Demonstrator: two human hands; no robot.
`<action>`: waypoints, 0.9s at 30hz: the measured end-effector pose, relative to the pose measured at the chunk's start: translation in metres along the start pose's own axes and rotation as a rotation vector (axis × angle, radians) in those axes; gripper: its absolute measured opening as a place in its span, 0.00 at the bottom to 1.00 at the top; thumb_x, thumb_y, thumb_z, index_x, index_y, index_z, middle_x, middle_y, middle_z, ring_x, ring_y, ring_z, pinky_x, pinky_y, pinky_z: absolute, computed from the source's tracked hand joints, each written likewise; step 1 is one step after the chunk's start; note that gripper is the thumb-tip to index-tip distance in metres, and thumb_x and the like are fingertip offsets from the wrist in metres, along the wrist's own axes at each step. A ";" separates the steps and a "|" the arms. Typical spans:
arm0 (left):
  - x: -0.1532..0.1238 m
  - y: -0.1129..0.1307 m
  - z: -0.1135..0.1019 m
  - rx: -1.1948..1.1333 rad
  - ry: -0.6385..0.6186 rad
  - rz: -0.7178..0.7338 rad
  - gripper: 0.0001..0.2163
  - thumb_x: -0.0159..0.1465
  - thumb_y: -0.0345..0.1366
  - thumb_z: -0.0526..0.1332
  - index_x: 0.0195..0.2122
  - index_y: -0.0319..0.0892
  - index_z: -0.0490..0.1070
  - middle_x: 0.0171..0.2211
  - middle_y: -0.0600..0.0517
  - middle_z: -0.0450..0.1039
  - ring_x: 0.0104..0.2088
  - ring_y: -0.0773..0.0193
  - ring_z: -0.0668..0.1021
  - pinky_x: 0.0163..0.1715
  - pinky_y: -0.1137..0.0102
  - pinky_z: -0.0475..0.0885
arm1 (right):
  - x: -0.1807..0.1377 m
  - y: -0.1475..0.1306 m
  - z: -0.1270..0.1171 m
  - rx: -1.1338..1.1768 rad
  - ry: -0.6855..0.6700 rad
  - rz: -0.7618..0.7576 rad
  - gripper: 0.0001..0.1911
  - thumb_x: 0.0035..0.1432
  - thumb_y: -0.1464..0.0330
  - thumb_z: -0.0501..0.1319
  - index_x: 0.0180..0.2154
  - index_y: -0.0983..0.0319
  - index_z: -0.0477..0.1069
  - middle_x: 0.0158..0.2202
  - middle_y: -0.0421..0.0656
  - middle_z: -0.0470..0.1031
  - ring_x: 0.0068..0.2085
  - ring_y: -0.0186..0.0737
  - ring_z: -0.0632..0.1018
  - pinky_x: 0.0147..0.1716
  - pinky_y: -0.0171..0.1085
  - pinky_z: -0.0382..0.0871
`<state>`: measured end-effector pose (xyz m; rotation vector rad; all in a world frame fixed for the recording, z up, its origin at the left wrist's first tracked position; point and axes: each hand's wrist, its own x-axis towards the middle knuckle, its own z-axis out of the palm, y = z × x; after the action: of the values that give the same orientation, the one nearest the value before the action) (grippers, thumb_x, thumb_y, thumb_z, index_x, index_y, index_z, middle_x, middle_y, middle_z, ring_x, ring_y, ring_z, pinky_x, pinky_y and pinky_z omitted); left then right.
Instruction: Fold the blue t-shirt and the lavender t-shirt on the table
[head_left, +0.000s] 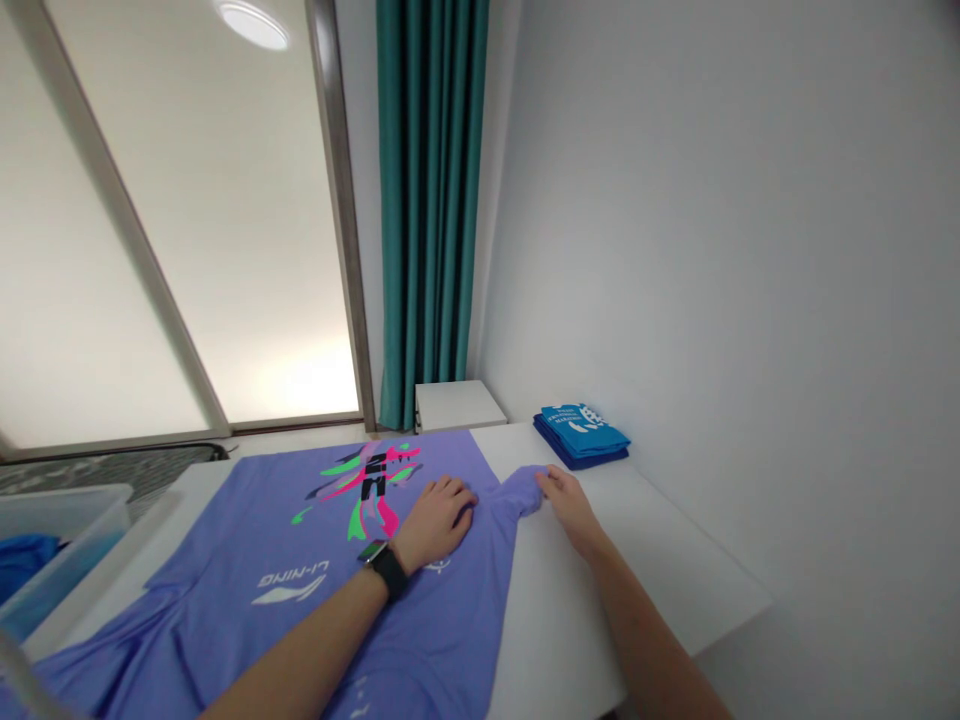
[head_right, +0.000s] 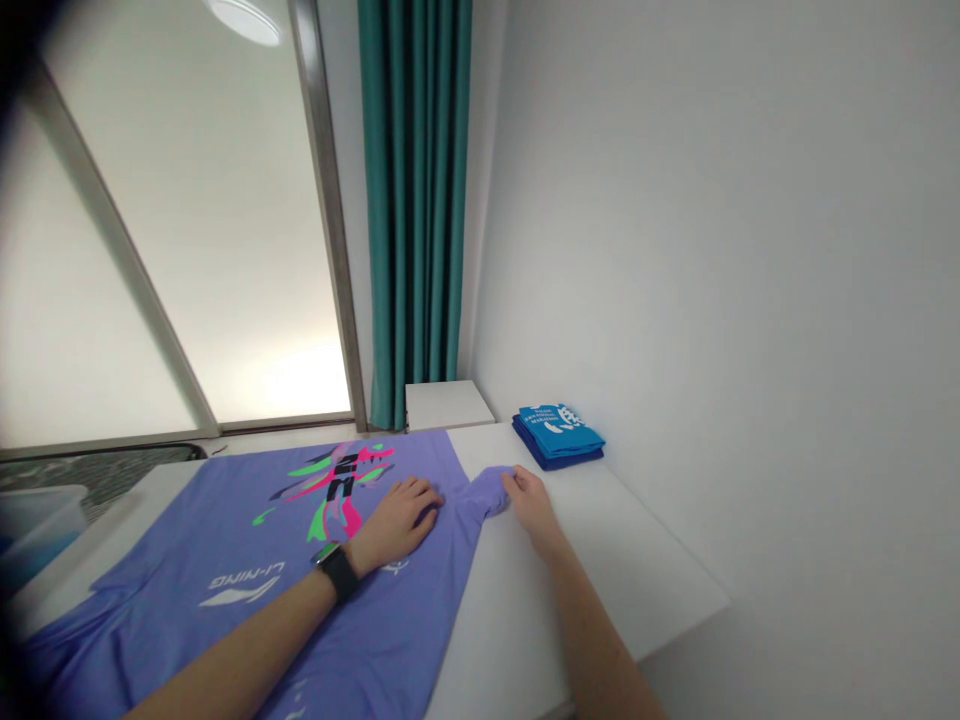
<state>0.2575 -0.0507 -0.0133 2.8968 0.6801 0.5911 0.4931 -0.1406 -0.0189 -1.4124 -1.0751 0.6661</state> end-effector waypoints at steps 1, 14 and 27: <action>0.000 0.000 0.000 0.000 0.002 0.000 0.08 0.67 0.32 0.54 0.43 0.44 0.71 0.41 0.49 0.70 0.44 0.56 0.70 0.45 0.61 0.64 | 0.000 0.000 -0.001 0.028 0.029 -0.005 0.19 0.55 0.51 0.60 0.28 0.60 0.66 0.24 0.36 0.68 0.27 0.34 0.68 0.27 0.33 0.62; 0.004 0.011 -0.014 -0.002 -0.004 0.005 0.07 0.67 0.32 0.53 0.40 0.42 0.71 0.40 0.49 0.72 0.43 0.58 0.72 0.45 0.63 0.64 | -0.006 -0.003 0.002 -0.140 -0.163 0.047 0.23 0.51 0.54 0.61 0.44 0.62 0.72 0.28 0.39 0.72 0.28 0.36 0.70 0.27 0.34 0.60; -0.007 0.092 -0.040 0.102 -0.464 0.015 0.15 0.61 0.46 0.56 0.40 0.40 0.72 0.36 0.41 0.78 0.36 0.47 0.80 0.35 0.59 0.71 | -0.005 -0.006 0.000 -0.156 0.067 -0.112 0.25 0.58 0.58 0.56 0.54 0.64 0.67 0.22 0.32 0.54 0.22 0.32 0.59 0.21 0.32 0.51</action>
<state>0.2733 -0.1359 0.0384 2.9643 0.6316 -0.1245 0.4898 -0.1455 -0.0136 -1.4850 -1.1639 0.4600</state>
